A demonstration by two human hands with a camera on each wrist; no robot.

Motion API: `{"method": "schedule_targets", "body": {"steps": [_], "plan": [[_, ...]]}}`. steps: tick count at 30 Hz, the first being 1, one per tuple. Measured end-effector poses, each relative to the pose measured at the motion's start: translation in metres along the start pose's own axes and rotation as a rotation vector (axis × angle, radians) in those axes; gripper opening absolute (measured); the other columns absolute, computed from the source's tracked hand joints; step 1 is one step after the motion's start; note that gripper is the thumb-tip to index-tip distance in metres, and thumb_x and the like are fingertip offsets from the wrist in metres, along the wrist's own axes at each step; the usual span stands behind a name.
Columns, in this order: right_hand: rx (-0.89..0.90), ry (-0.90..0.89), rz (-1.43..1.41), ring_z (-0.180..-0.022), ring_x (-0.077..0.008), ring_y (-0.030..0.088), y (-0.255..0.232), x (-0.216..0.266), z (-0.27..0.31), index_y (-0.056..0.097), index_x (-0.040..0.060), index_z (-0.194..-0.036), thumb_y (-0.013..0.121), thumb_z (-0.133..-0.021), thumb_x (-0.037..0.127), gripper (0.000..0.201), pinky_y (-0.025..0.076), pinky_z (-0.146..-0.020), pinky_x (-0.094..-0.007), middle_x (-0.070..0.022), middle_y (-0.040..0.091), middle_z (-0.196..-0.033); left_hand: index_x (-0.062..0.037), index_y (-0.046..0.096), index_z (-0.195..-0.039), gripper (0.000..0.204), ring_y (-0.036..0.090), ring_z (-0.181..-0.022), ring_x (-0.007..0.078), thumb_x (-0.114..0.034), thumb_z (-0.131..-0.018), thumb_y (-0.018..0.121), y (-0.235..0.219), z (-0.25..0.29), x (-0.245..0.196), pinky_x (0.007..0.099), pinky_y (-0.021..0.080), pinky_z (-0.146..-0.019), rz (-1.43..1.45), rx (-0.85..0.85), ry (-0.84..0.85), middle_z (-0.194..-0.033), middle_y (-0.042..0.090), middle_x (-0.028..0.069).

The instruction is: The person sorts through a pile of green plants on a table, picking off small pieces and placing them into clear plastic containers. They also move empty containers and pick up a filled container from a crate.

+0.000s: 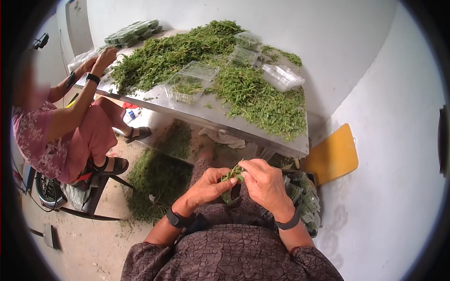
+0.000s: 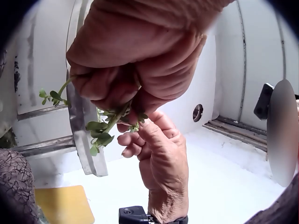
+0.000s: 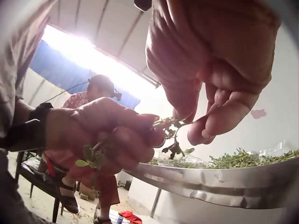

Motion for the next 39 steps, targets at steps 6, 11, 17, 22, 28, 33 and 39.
{"method": "schedule_targets", "body": {"steps": [6, 11, 17, 22, 28, 33, 39], "plan": [[0.044, 0.017, -0.033, -0.068, -0.0313, 0.065, 0.0, 0.001, 0.006, 0.063, 0.0026, -0.099, 0.067, -0.078, 0.0, 0.022, 0.052, -0.057, -0.0371, -0.0129, 0.064, -0.088, -0.002, 0.064, -0.087, 0.022, 0.045, -0.067, 0.0048, -0.021, -0.097, 0.058, 0.003, 0.007, -0.001, 0.0233, 0.038, -0.058, -0.029, 0.004, 0.027, -0.071, 0.055, -0.0046], [0.025, 0.074, -0.017, -0.069, -0.0324, 0.065, -0.005, -0.004, 0.01, 0.065, 0.0027, -0.096, 0.069, -0.077, -0.001, 0.02, 0.052, -0.06, -0.0371, -0.0143, 0.066, -0.089, -0.0015, 0.068, -0.092, 0.025, 0.05, -0.07, 0.0063, -0.024, -0.097, 0.059, -0.008, 0.011, 0.0, 0.0235, 0.04, -0.063, -0.115, -0.142, -0.004, -0.075, 0.06, -0.0019], [-0.032, 0.093, 0.056, -0.067, -0.0319, 0.064, -0.011, -0.022, 0.022, 0.064, 0.0042, -0.089, 0.069, -0.08, 0.005, 0.011, 0.053, -0.057, -0.0375, -0.0128, 0.065, -0.08, -0.0003, 0.067, -0.094, 0.027, 0.05, -0.07, 0.0056, -0.026, -0.096, 0.058, -0.02, 0.015, -0.011, 0.0227, 0.04, -0.063, -0.119, -0.264, 0.092, -0.075, 0.059, -0.0021], [-0.095, 0.166, 0.073, -0.069, -0.0328, 0.065, -0.024, -0.041, 0.036, 0.066, 0.0034, -0.09, 0.068, -0.079, 0.005, 0.011, 0.053, -0.06, -0.0384, -0.0141, 0.066, -0.082, 0.0004, 0.066, -0.092, 0.028, 0.05, -0.069, 0.0053, -0.026, -0.095, 0.059, -0.026, 0.014, -0.026, 0.0227, 0.039, -0.061, -0.174, -0.367, 0.089, -0.074, 0.06, -0.0016], [-0.288, 0.401, 0.103, -0.071, -0.0316, 0.066, -0.041, -0.066, 0.05, 0.066, 0.0023, -0.097, 0.068, -0.082, 0.006, 0.016, 0.053, -0.062, -0.0374, -0.0148, 0.067, -0.087, -0.006, 0.068, -0.093, 0.024, 0.039, -0.057, 0.0012, -0.028, -0.095, 0.06, -0.03, -0.003, -0.031, 0.0188, 0.029, -0.05, -0.196, -0.457, 0.144, -0.07, 0.057, -0.0061], [-0.344, 0.419, 0.158, -0.107, -0.0391, 0.06, -0.056, -0.103, 0.046, 0.063, 0.0003, -0.113, 0.058, -0.094, 0.021, 0.028, 0.048, -0.09, -0.0431, -0.0235, 0.061, -0.119, -0.0023, 0.068, -0.099, 0.025, 0.043, -0.061, 0.0016, -0.025, -0.097, 0.059, -0.052, -0.036, -0.029, 0.0201, 0.033, -0.053, -0.359, -0.538, 0.273, -0.072, 0.058, -0.0049], [-0.268, 0.376, 0.106, -0.123, -0.0377, 0.051, -0.065, -0.159, 0.018, 0.055, -0.005, -0.124, 0.05, -0.099, 0.027, 0.041, 0.04, -0.104, -0.0408, -0.024, 0.053, -0.133, 0.0015, 0.064, -0.099, 0.02, 0.053, -0.061, 0.0125, -0.018, -0.095, 0.061, -0.076, -0.079, -0.024, 0.0312, 0.043, -0.056, -0.774, -0.658, 0.465, -0.074, 0.063, 0.0055]]}}
Point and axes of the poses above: each hand's wrist, its own z-axis away from the middle knuckle, its own y-axis out of the palm, x = y × z, the point moved 1 cm from there along -z, towards the middle knuckle
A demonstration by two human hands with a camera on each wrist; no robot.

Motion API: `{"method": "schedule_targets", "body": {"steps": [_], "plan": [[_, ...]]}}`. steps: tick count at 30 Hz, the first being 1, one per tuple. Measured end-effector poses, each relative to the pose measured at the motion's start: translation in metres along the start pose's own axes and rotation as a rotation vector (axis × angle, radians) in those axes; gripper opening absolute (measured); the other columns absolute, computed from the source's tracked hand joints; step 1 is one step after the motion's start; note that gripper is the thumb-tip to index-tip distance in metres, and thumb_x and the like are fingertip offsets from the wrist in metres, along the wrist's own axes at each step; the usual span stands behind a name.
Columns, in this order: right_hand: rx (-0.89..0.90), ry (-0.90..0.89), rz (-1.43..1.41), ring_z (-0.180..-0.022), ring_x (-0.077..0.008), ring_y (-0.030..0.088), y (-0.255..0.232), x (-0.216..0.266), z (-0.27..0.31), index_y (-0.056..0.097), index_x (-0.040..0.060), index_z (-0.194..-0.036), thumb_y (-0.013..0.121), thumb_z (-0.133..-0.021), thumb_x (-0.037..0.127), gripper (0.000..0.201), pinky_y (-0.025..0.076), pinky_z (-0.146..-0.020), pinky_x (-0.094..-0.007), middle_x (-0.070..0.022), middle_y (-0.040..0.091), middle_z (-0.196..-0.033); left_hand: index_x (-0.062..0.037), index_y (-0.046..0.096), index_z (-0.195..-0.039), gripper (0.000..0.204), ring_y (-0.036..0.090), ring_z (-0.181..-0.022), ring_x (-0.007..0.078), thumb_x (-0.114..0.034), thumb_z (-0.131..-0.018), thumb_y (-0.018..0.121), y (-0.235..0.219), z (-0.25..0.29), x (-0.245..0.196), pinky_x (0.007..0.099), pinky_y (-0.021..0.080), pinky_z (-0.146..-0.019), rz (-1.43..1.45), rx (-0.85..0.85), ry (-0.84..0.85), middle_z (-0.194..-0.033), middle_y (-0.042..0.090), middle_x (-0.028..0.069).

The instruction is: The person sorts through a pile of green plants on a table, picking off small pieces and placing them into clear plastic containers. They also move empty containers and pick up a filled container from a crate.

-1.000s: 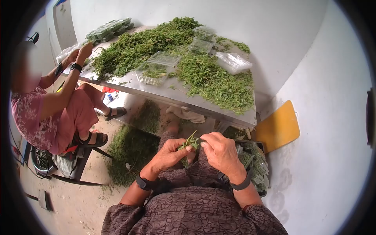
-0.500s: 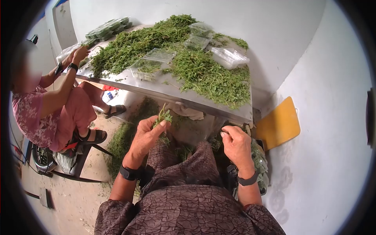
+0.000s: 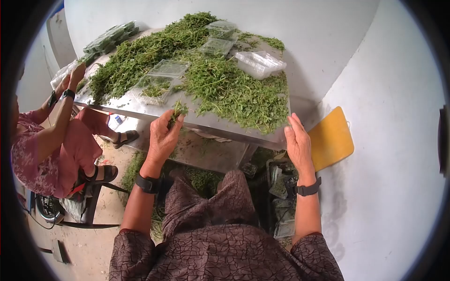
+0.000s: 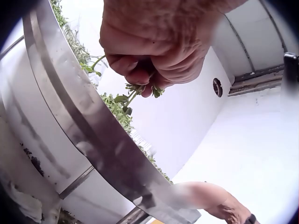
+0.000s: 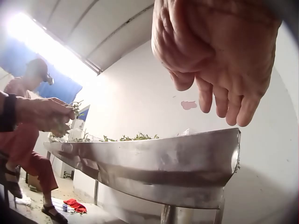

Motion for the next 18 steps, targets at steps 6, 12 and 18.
{"method": "schedule_targets", "body": {"steps": [6, 12, 18], "plan": [[0.213, 0.047, 0.004, -0.134, -0.0364, 0.041, 0.006, -0.029, -0.06, 0.045, -0.0036, -0.136, 0.045, -0.101, 0.035, 0.052, 0.035, -0.109, -0.0396, -0.0236, 0.044, -0.143, 0.0025, 0.057, -0.09, 0.016, 0.05, -0.056, 0.0259, -0.01, -0.089, 0.065, 0.023, -0.026, 0.01, 0.0353, 0.042, -0.054, -0.034, -0.016, 0.125, -0.07, 0.056, 0.0155], [0.442, 0.209, 0.038, -0.137, -0.0345, 0.037, 0.017, -0.053, -0.111, 0.037, 0.0001, -0.144, 0.041, -0.1, 0.044, 0.062, 0.031, -0.112, -0.0385, -0.0226, 0.04, -0.146, 0.0022, 0.058, -0.094, 0.016, 0.054, -0.056, 0.029, -0.009, -0.088, 0.066, 0.033, -0.036, 0.023, 0.0386, 0.042, -0.054, -0.107, -0.018, 0.198, -0.068, 0.058, 0.0155], [0.577, 0.216, 0.104, -0.14, -0.0341, 0.031, 0.038, -0.062, -0.14, 0.029, 0.0017, -0.148, 0.04, -0.1, 0.049, 0.068, 0.026, -0.115, -0.0385, -0.0229, 0.034, -0.15, 0.0023, 0.056, -0.088, 0.017, 0.052, -0.058, 0.0354, -0.011, -0.086, 0.067, 0.032, -0.054, 0.018, 0.0401, 0.042, -0.055, -0.114, 0.027, 0.145, -0.068, 0.054, 0.0183]]}}
Point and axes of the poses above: each hand's wrist, its own z-axis away from the middle knuckle, its own y-axis out of the palm, x = y × z, the point moved 1 cm from there along -z, towards the middle knuckle
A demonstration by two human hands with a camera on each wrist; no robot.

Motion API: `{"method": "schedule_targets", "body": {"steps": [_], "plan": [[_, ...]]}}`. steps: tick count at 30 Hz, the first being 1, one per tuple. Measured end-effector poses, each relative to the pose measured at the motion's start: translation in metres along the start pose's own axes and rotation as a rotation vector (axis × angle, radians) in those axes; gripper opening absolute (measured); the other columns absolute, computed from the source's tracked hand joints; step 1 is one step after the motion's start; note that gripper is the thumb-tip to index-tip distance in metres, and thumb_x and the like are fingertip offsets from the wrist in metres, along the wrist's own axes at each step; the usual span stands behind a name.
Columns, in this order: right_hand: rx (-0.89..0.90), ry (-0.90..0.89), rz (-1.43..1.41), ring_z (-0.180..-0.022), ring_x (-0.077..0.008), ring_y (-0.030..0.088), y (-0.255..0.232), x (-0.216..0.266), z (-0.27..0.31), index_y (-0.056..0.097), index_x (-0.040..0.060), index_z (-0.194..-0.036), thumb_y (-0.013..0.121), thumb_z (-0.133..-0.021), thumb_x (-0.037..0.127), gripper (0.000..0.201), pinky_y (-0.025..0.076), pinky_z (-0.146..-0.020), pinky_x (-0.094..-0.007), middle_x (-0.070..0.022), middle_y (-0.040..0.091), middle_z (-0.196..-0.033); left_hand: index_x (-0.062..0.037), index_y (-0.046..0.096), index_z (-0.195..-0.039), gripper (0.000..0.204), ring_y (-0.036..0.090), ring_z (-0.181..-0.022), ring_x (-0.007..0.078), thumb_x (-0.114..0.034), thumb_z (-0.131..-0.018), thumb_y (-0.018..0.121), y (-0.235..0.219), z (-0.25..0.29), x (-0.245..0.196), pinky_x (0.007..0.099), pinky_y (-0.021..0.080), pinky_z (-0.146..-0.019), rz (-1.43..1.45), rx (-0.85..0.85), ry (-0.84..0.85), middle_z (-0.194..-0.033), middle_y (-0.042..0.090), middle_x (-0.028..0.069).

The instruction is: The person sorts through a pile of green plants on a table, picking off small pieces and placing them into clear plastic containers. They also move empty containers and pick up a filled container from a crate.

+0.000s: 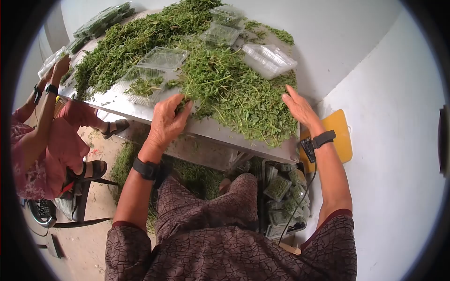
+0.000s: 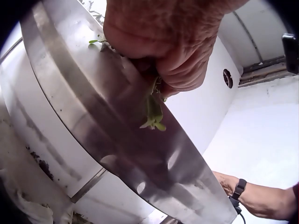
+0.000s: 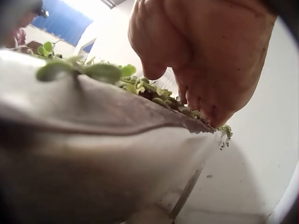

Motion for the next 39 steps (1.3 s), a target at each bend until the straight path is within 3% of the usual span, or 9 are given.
{"method": "schedule_targets", "body": {"steps": [5, 7, 14, 23, 25, 28, 31, 34, 39], "plan": [[0.051, -0.017, -0.096, -0.141, -0.0328, 0.03, 0.004, 0.022, 0.005, 0.028, 0.0026, -0.148, 0.04, -0.1, 0.049, 0.068, 0.025, -0.115, -0.0397, -0.0211, 0.032, -0.151, 0.0024, 0.058, -0.087, 0.021, 0.054, -0.062, 0.0396, -0.017, -0.085, 0.066, 0.002, -0.003, 0.009, 0.0415, 0.044, -0.059, -0.02, 0.04, -0.026, -0.071, 0.056, 0.0204], [0.154, -0.124, -0.093, -0.142, -0.0319, 0.028, 0.011, 0.028, 0.011, 0.028, 0.0044, -0.149, 0.041, -0.1, 0.048, 0.067, 0.025, -0.115, -0.0402, -0.0188, 0.031, -0.153, 0.007, 0.06, -0.099, 0.028, 0.06, -0.075, 0.0387, -0.016, -0.086, 0.067, -0.002, -0.004, 0.008, 0.0398, 0.048, -0.069, -0.044, 0.179, -0.136, -0.082, 0.062, 0.0225], [0.275, -0.257, -0.046, -0.146, -0.0328, 0.017, 0.028, 0.055, 0.045, 0.028, 0.0068, -0.149, 0.04, -0.098, 0.055, 0.071, 0.019, -0.118, -0.043, -0.0195, 0.022, -0.155, 0.0061, 0.062, -0.101, 0.031, 0.063, -0.079, 0.0382, -0.02, -0.086, 0.068, -0.001, -0.002, 0.007, 0.0403, 0.049, -0.071, -0.062, 0.14, -0.06, -0.086, 0.065, 0.0222], [0.348, -0.402, 0.093, -0.146, -0.0368, 0.01, 0.062, 0.103, 0.072, 0.024, 0.0076, -0.15, 0.045, -0.098, 0.048, 0.07, 0.016, -0.118, -0.0471, -0.0226, 0.015, -0.156, 0.0005, 0.058, -0.087, 0.026, 0.058, -0.076, 0.0418, -0.023, -0.083, 0.067, 0.004, 0.0, 0.008, 0.0448, 0.046, -0.064, -0.039, 0.004, 0.025, -0.076, 0.057, 0.0206], [0.364, -0.402, 0.065, -0.146, -0.0379, 0.01, 0.067, 0.114, 0.078, 0.025, 0.0071, -0.15, 0.046, -0.098, 0.045, 0.068, 0.016, -0.118, -0.048, -0.0228, 0.016, -0.156, 0.0061, 0.064, -0.104, 0.034, 0.066, -0.086, 0.0358, -0.022, -0.085, 0.069, -0.003, -0.004, 0.001, 0.0387, 0.053, -0.074, -0.168, 0.202, -0.143, -0.095, 0.068, 0.0219], [0.403, -0.529, 0.06, -0.145, -0.0392, 0.014, 0.071, 0.124, 0.09, 0.03, 0.0066, -0.148, 0.047, -0.099, 0.041, 0.062, 0.018, -0.117, -0.0486, -0.0233, 0.02, -0.155, 0.0002, 0.056, -0.085, 0.025, 0.056, -0.077, 0.0427, -0.022, -0.083, 0.067, 0.005, 0.0, 0.01, 0.0469, 0.045, -0.064, -0.056, 0.011, 0.034, -0.076, 0.057, 0.0201], [0.437, -0.57, -0.051, -0.144, -0.0393, 0.019, 0.063, 0.132, 0.102, 0.032, 0.0064, -0.147, 0.046, -0.1, 0.04, 0.06, 0.02, -0.117, -0.048, -0.0239, 0.023, -0.154, -0.0002, 0.055, -0.083, 0.025, 0.056, -0.077, 0.043, -0.022, -0.083, 0.066, 0.007, 0.0, 0.013, 0.0476, 0.045, -0.064, -0.027, -0.014, 0.081, -0.076, 0.056, 0.02], [0.255, -0.486, 0.069, -0.143, -0.0389, 0.023, 0.043, 0.119, 0.105, 0.033, 0.0045, -0.146, 0.044, -0.1, 0.042, 0.06, 0.021, -0.117, -0.0451, -0.0246, 0.025, -0.153, 0.0054, 0.064, -0.103, 0.033, 0.065, -0.084, 0.0386, -0.02, -0.084, 0.071, 0.003, -0.001, 0.012, 0.0404, 0.052, -0.073, -0.146, 0.139, -0.051, -0.094, 0.067, 0.0217], [-0.058, -0.124, 0.167, -0.143, -0.0389, 0.021, 0.022, 0.054, 0.094, 0.034, 0.0013, -0.145, 0.04, -0.101, 0.041, 0.06, 0.021, -0.117, -0.0433, -0.0251, 0.025, -0.153, 0.0056, 0.064, -0.101, 0.032, 0.063, -0.079, 0.0389, -0.02, -0.084, 0.07, 0.001, -0.002, 0.006, 0.0411, 0.051, -0.069, -0.155, 0.135, -0.027, -0.09, 0.065, 0.0214]]}}
Point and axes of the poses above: each hand's wrist, its own z-axis away from the middle knuckle, its own y-axis out of the palm, x = y × z, the point moved 1 cm from there along -z, towards the middle knuckle
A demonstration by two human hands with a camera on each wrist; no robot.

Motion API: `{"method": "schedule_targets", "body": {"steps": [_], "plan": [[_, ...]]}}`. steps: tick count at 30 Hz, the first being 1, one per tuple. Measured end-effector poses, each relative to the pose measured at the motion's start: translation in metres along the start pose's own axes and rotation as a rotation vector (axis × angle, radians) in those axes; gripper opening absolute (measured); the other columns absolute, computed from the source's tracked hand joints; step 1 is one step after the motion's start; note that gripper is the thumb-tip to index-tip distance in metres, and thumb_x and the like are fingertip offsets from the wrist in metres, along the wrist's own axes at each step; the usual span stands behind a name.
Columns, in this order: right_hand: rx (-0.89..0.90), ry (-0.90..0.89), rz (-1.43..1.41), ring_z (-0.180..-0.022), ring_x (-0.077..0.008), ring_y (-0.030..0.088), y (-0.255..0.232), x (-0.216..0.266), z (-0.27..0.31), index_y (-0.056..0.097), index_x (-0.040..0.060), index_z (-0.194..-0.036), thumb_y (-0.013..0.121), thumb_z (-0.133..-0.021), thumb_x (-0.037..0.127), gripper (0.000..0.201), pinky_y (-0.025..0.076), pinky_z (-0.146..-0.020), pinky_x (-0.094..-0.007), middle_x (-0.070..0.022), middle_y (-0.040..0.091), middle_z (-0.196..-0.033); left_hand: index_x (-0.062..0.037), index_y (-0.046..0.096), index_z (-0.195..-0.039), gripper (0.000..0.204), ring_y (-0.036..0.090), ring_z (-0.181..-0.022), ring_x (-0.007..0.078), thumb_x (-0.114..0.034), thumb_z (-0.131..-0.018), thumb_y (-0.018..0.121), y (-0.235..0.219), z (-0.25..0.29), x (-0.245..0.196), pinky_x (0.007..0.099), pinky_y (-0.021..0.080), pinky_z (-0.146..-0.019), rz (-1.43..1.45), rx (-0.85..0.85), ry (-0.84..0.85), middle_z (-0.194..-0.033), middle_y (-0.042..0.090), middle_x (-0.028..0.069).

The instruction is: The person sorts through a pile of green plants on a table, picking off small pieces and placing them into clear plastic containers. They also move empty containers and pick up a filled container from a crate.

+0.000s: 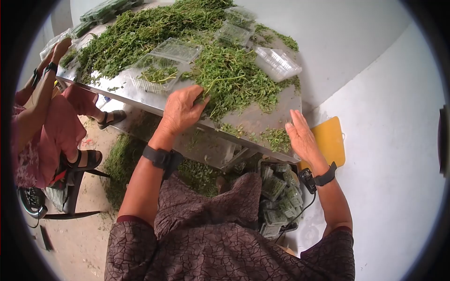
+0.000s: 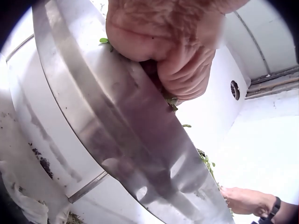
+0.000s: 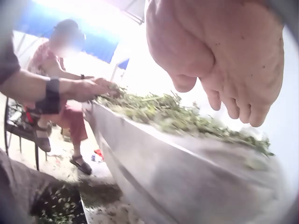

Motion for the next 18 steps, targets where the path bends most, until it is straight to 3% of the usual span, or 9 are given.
{"method": "schedule_targets", "body": {"steps": [2, 3, 5, 8, 12, 14, 18], "plan": [[0.097, 0.147, 0.046, -0.144, -0.0386, 0.019, 0.005, -0.013, 0.005, 0.034, 0.0002, -0.145, 0.039, -0.101, 0.041, 0.06, 0.019, -0.117, -0.043, -0.0255, 0.025, -0.153, 0.0057, 0.063, -0.101, 0.031, 0.062, -0.076, 0.0388, -0.019, -0.084, 0.07, 0.002, -0.001, 0.001, 0.0412, 0.051, -0.067, 0.012, 0.012, -0.009, -0.089, 0.065, 0.0212], [0.106, 0.121, 0.103, -0.145, -0.0377, 0.017, 0.007, -0.002, 0.009, 0.033, -0.0008, -0.145, 0.037, -0.102, 0.04, 0.06, 0.016, -0.118, -0.0419, -0.0252, 0.024, -0.153, 0.0055, 0.063, -0.1, 0.03, 0.062, -0.073, 0.0381, -0.019, -0.084, 0.07, 0.005, 0.0, 0.005, 0.041, 0.05, -0.064, 0.008, -0.039, 0.054, -0.089, 0.065, 0.021], [0.177, 0.026, 0.078, -0.145, -0.0375, 0.016, 0.01, 0.023, 0.017, 0.031, -0.0022, -0.146, 0.035, -0.102, 0.039, 0.06, 0.015, -0.118, -0.0421, -0.0257, 0.022, -0.153, 0.0053, 0.063, -0.1, 0.03, 0.061, -0.069, 0.0374, -0.019, -0.084, 0.07, 0.005, 0.001, 0.006, 0.0409, 0.05, -0.062, 0.004, -0.087, 0.122, -0.089, 0.065, 0.0208], [0.331, -0.291, -0.118, -0.144, -0.039, 0.019, 0.014, 0.052, 0.024, 0.031, -0.0024, -0.145, 0.04, -0.101, 0.035, 0.059, 0.02, -0.117, -0.0446, -0.0288, 0.023, -0.152, 0.0046, 0.063, -0.1, 0.029, 0.06, -0.067, 0.0371, -0.017, -0.084, 0.07, 0.003, 0.002, 0.002, 0.0411, 0.049, -0.06, 0.013, -0.03, 0.049, -0.088, 0.064, 0.0203], [0.302, -0.333, -0.204, -0.142, -0.0403, 0.025, 0.001, 0.06, -0.001, 0.038, -0.0027, -0.142, 0.045, -0.1, 0.032, 0.055, 0.025, -0.116, -0.0452, -0.0288, 0.027, -0.15, 0.0041, 0.062, -0.099, 0.027, 0.059, -0.068, 0.0387, -0.016, -0.083, 0.07, 0.004, 0.003, 0.002, 0.0416, 0.047, -0.06, 0.059, -0.046, 0.031, -0.085, 0.062, 0.0197], [0.129, -0.193, -0.083, -0.139, -0.0396, 0.032, -0.006, 0.044, -0.026, 0.045, -0.0037, -0.136, 0.048, -0.098, 0.028, 0.049, 0.029, -0.113, -0.0433, -0.0296, 0.035, -0.146, 0.004, 0.062, -0.099, 0.026, 0.059, -0.069, 0.0392, -0.015, -0.083, 0.07, 0.004, 0.003, 0.002, 0.0417, 0.047, -0.06, 0.065, -0.07, 0.044, -0.084, 0.062, 0.0195], [0.073, -0.048, -0.108, -0.136, -0.0384, 0.037, -0.014, 0.008, -0.079, 0.048, -0.0045, -0.133, 0.048, -0.096, 0.026, 0.047, 0.032, -0.112, -0.0409, -0.029, 0.042, -0.141, -0.0015, 0.057, -0.09, 0.02, 0.057, -0.075, 0.041, -0.017, -0.082, 0.067, 0.006, 0.004, 0.002, 0.0461, 0.046, -0.063, 0.089, -0.089, 0.036, -0.078, 0.057, 0.0175]]}}
Point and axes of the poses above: each hand's wrist, its own z-axis away from the middle knuckle, its own y-axis out of the palm, x = y × z, the point moved 1 cm from there along -z, towards the middle knuckle
